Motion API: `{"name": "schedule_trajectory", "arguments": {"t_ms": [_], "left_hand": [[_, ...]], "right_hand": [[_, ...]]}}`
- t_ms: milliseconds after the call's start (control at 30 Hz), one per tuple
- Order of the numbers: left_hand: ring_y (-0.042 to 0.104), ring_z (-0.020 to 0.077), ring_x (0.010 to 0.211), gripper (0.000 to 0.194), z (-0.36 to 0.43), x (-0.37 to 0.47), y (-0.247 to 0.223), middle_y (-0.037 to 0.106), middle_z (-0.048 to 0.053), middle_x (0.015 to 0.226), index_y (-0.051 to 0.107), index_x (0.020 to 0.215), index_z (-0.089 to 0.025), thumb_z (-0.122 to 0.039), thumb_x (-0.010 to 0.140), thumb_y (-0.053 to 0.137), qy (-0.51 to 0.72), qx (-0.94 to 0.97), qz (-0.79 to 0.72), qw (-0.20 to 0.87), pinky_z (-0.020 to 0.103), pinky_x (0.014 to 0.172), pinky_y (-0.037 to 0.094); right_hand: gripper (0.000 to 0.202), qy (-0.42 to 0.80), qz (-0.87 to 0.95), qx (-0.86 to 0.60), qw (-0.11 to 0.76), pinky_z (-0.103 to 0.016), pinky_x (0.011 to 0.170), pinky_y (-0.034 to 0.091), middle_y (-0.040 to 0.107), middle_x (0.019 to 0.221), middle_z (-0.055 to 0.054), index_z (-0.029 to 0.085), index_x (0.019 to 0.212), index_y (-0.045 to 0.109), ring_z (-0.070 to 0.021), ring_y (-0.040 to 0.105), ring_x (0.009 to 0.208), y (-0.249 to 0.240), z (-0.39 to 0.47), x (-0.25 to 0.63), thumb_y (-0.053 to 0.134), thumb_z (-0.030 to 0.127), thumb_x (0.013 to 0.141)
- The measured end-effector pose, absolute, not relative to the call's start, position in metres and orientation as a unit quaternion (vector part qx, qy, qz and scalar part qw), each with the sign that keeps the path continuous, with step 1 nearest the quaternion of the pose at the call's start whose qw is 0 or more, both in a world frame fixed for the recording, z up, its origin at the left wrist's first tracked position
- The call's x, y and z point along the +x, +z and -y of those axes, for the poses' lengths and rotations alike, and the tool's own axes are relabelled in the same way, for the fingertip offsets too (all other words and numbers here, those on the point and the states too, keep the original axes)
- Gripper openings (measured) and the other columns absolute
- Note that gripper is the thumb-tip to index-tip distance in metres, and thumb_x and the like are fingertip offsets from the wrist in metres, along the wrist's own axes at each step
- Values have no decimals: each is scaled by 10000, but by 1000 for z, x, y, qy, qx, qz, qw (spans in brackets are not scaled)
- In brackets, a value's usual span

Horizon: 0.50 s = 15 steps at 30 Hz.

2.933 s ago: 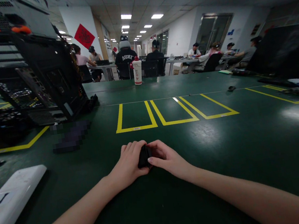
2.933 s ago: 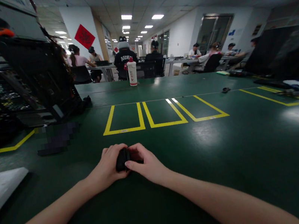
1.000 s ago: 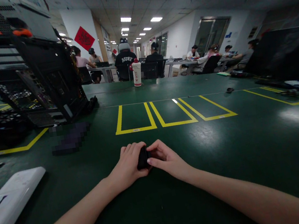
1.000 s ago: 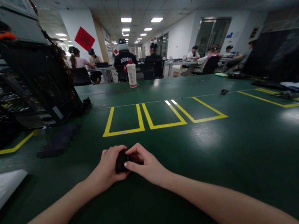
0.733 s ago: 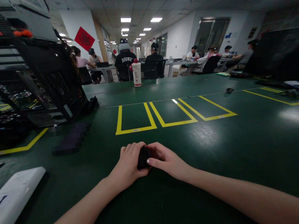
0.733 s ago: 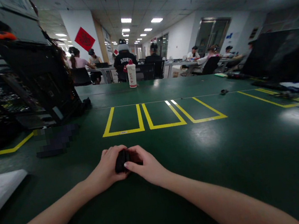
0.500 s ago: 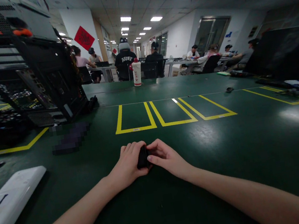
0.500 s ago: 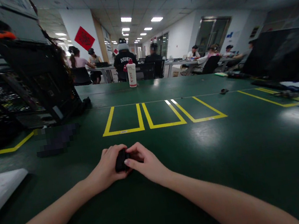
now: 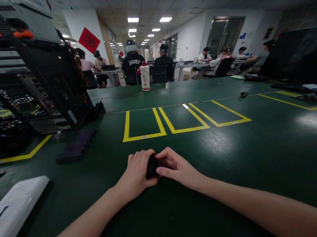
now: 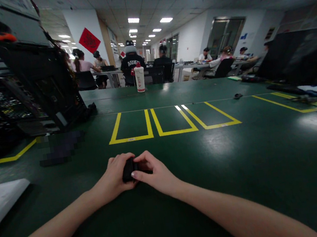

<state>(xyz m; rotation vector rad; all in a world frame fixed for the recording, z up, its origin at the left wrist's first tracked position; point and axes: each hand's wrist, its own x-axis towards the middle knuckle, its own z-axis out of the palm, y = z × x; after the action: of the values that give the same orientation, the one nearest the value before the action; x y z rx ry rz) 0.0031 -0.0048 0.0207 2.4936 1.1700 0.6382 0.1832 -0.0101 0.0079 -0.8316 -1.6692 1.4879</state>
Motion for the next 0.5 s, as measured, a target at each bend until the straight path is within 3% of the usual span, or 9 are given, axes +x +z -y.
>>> {"name": "schedule_trajectory", "arguments": {"t_ms": [333,500], "left_hand": [[488,240,945,500,5,3,22,515,60,1034,373,1120,-204,-218,684,616,221,869,-415,156,385,806,340],[479,245,966,506,6,3,21,507,69,1058,356,1142,-211,-223,701,605,223,872,-407,156,386,813,338]], "right_hand": [[321,566,659,-339,361,-384,934,400,526,1045,-29,209,1040,456,-171,517,1032,7,8,183,595,214,750],[263,577,654,-326,364,-368,859,455,525,1019,-13,224,984,454,-167,543,977,10,10,184,589,236,759]]}}
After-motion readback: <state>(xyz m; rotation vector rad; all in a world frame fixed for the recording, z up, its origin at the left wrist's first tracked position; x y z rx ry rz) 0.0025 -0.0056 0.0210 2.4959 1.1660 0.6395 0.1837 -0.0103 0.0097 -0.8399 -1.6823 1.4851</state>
